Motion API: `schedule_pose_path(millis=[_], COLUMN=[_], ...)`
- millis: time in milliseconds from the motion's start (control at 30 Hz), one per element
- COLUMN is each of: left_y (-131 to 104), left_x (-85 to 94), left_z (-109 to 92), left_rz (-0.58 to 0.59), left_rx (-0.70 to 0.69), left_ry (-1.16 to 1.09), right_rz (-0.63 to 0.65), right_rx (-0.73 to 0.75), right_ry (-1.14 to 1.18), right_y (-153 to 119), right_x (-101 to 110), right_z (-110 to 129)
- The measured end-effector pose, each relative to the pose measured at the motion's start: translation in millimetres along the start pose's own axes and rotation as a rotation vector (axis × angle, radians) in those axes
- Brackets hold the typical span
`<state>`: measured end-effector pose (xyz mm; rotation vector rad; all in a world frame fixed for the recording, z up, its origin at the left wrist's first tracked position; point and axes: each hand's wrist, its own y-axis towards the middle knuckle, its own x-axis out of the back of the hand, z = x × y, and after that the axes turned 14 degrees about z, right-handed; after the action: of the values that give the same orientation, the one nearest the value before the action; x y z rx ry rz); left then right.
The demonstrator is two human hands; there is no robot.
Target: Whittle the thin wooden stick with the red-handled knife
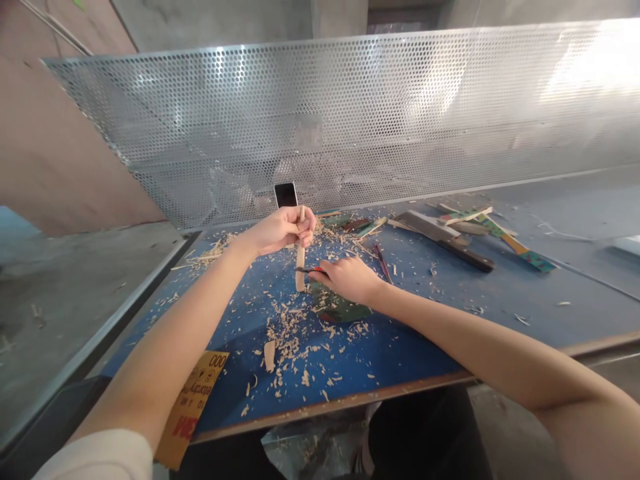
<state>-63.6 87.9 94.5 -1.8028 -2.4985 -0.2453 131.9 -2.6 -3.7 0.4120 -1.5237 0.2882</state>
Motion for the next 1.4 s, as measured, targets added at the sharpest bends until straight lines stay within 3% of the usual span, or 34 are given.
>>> schedule_pose_path(millis=[100,333,600,867,1033,1267,1400], left_y=[-2,-1,21,30,26,29,34], left_x=[1.6,2.7,-5.4,-18.0,-24.7,-27.4,-29.6], left_z=[0,1,31,36,34,41,44], left_rz=[-0.022,-0.074,-0.090,-0.348,-0.352,-0.350,-0.496], left_rx=[0.029,-0.006,-0.184,-0.198,-0.195,-0.251,-0.245], left_ry=[0.016,0.027,-0.215,-0.112,-0.090,-0.128,-0.129], right_rz=[-0.037,0.011,0.070,0.021,-0.003,0.100,0.092], right_rx=[0.042,0.082,-0.029,-0.050,-0.018,-0.063,-0.115], right_ry=[0.026,-0.016,-0.081,-0.100,-0.059,-0.022,-0.011], right_y=[-1,1,1,-3,-2,-2,-4], right_x=[1,-1,-7,-9,-4,1,-4], right_z=[-4,-2,9,15,11,17,28])
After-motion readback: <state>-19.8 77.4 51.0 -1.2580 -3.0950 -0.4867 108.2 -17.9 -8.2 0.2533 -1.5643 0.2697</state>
